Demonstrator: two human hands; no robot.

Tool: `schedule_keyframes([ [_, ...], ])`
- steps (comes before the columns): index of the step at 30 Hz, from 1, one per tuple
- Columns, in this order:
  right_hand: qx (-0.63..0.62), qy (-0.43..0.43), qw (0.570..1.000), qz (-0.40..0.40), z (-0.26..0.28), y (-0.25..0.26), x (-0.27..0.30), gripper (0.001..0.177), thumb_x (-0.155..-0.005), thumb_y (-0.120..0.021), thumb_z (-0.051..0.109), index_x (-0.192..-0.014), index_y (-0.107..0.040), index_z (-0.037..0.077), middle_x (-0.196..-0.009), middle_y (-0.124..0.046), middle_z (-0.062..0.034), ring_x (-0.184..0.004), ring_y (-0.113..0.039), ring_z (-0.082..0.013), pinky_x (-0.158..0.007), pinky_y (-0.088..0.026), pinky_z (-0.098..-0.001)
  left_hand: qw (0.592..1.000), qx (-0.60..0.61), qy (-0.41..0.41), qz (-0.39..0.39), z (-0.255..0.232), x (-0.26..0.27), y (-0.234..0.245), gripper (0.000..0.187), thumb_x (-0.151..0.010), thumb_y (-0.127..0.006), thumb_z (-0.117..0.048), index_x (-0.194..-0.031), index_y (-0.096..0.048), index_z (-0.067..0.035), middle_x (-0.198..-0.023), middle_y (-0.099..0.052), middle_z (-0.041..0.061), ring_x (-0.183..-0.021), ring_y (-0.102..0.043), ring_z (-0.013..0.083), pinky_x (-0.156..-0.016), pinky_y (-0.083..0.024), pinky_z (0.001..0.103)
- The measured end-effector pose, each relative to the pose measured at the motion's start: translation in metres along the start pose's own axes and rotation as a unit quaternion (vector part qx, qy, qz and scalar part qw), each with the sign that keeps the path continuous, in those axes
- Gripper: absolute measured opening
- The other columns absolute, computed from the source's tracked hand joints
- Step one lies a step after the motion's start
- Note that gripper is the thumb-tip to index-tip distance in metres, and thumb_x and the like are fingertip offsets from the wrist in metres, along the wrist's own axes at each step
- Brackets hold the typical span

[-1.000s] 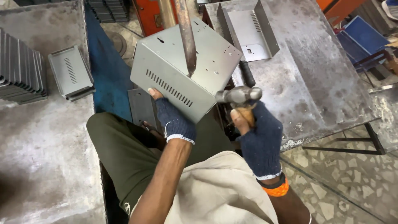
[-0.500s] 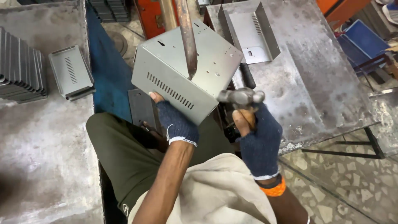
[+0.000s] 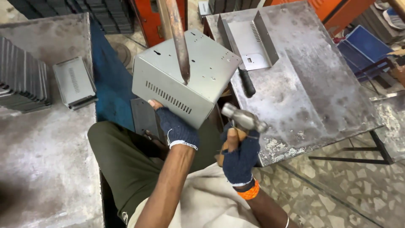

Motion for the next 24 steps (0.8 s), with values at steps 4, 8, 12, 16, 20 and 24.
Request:
schedule_keyframes([
  [4, -0.022, -0.027, 0.999, 0.016, 0.022, 0.0, -0.011, 0.014, -0.094, -0.074, 0.011, -0.087, -0.073, 0.0, -0.074, -0.072, -0.0177, -0.068, -0.067, -0.0268, -0.065, -0.055, -0.036, 0.998, -0.018, 0.014, -0.056, 0.0, 0.008, 0.001, 0.098, -0.079, -0.032, -0.073, -0.157, -0.035, -0.014, -0.165, -0.037, 0.017, -0.142, -0.046, 0.0355, -0.116, -0.034, 0.047],
  [8, 0.007, 0.031, 0.999, 0.009, -0.017, -0.013, 0.01, 0.018, -0.096, -0.072, 0.014, -0.095, -0.07, -0.004, -0.09, -0.071, -0.0303, -0.09, -0.072, -0.0445, -0.077, -0.056, -0.0441, 0.999, -0.026, 0.011, -0.027, 0.005, 0.002, 0.005, 0.104, -0.076, -0.031, -0.078, -0.16, -0.029, -0.017, -0.168, -0.03, 0.016, -0.145, -0.04, 0.036, -0.117, -0.029, 0.049],
  [12, -0.003, 0.014, 0.999, 0.035, -0.004, -0.012, 0.002, 0.018, -0.096, -0.071, 0.017, -0.103, -0.072, 0.0, -0.097, -0.076, -0.0216, -0.095, -0.074, -0.0393, -0.083, -0.058, -0.044, 0.999, -0.019, 0.004, -0.035, 0.008, 0.001, 0.004, 0.1, -0.078, -0.03, -0.076, -0.157, -0.036, -0.015, -0.165, -0.037, 0.016, -0.142, -0.045, 0.0345, -0.117, -0.032, 0.047],
  [16, -0.003, 0.013, 0.999, 0.032, -0.024, -0.02, 0.005, 0.023, -0.094, -0.073, 0.019, -0.103, -0.074, -0.002, -0.1, -0.075, -0.0244, -0.098, -0.072, -0.0399, -0.085, -0.057, -0.045, 0.999, -0.031, -0.01, -0.011, 0.009, -0.008, 0.008, 0.104, -0.077, -0.03, -0.078, -0.161, -0.025, -0.017, -0.168, -0.027, 0.017, -0.145, -0.041, 0.0391, -0.117, -0.032, 0.051],
  [20, 0.021, 0.053, 0.997, 0.054, -0.01, -0.014, -0.006, 0.017, -0.09, -0.08, 0.019, -0.09, -0.077, 0.002, -0.084, -0.077, -0.0205, -0.08, -0.076, -0.0383, -0.073, -0.061, -0.0418, 0.998, -0.058, -0.025, 0.018, 0.012, -0.009, 0.008, 0.105, -0.075, -0.024, -0.08, -0.163, -0.016, -0.022, -0.171, -0.017, 0.015, -0.149, -0.033, 0.0405, -0.119, -0.028, 0.052],
  [24, -0.004, -0.106, 0.99, 0.092, 0.003, -0.001, -0.04, 0.025, -0.093, -0.076, 0.026, -0.103, -0.07, 0.004, -0.096, -0.078, -0.0167, -0.095, -0.076, -0.032, -0.088, -0.056, -0.0505, 0.997, -0.036, -0.036, 0.064, 0.007, -0.01, 0.003, 0.099, -0.08, -0.025, -0.078, -0.163, -0.013, -0.025, -0.172, -0.015, 0.011, -0.151, -0.032, 0.0363, -0.121, -0.026, 0.05],
])
Point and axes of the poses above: each hand's wrist, its own x-axis away from the middle knuckle, its own y-axis out of the back of the hand, z = x × y, the point moved 4 cm from there along -x, towards the middle knuckle
